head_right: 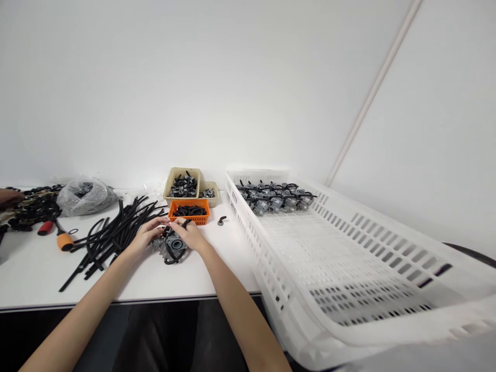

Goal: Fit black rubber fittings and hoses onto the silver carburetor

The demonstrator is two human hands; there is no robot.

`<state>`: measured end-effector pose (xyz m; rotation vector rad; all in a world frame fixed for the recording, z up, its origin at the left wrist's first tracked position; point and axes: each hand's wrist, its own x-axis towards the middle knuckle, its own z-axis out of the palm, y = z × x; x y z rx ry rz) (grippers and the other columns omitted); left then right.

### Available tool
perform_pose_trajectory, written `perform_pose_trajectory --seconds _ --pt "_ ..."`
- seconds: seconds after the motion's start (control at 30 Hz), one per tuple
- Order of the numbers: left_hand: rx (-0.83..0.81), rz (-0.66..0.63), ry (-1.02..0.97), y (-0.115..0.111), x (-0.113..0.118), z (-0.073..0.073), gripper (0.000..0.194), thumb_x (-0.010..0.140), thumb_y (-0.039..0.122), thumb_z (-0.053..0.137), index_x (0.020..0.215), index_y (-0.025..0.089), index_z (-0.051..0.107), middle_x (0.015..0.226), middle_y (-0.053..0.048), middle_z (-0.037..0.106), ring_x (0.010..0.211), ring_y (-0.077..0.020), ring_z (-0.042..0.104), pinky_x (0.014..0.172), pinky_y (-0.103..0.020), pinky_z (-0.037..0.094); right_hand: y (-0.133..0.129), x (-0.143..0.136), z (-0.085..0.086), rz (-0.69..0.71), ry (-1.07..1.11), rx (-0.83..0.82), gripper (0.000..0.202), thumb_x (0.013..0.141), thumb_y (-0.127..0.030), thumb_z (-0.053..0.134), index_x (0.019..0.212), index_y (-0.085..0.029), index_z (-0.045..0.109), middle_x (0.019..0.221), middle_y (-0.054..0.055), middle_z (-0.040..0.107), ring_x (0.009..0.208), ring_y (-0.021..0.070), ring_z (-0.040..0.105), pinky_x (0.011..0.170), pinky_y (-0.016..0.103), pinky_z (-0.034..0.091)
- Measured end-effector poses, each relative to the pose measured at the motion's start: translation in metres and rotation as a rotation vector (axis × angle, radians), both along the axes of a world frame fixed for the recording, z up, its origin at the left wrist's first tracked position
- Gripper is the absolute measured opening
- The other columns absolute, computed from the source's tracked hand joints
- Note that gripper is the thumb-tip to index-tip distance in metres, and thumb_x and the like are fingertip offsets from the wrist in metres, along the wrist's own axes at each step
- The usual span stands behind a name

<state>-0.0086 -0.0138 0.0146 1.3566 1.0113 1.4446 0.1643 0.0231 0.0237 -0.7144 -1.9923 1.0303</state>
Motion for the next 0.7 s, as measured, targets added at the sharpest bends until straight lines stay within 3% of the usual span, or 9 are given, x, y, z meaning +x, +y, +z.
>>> perform_pose_trajectory --seconds 0.3,0.7 --pt "-0.033 -0.020 -0.006 -0.0017 0.0009 0.0013 0.033 0.058 0.021 0.059 0.089 0.018 0.070 0.099 -0.007 0.069 0.101 -0.0266 0.058 0.082 -0.033 0.043 -0.0010 0.0003 0.0007 -0.012 -0.008 0.004 0.028 0.090 -0.044 0.048 0.083 -0.019 0.058 0.084 0.001 0.058 0.084 0.0164 0.053 0.082 0.030 0.039" --pt "-0.133 -0.045 -0.128 -0.0003 0.0006 -0.0039 0.040 0.058 0.019 0.061 0.098 0.017 0.068 0.100 -0.007 0.069 0.085 -0.0209 0.061 0.068 -0.028 0.044 0.0001 -0.0007 -0.0018 -0.024 -0.003 0.031 0.030 0.090 -0.046 0.048 0.079 -0.019 0.056 0.077 -0.001 0.054 0.078 0.0149 0.051 0.076 0.027 0.039"
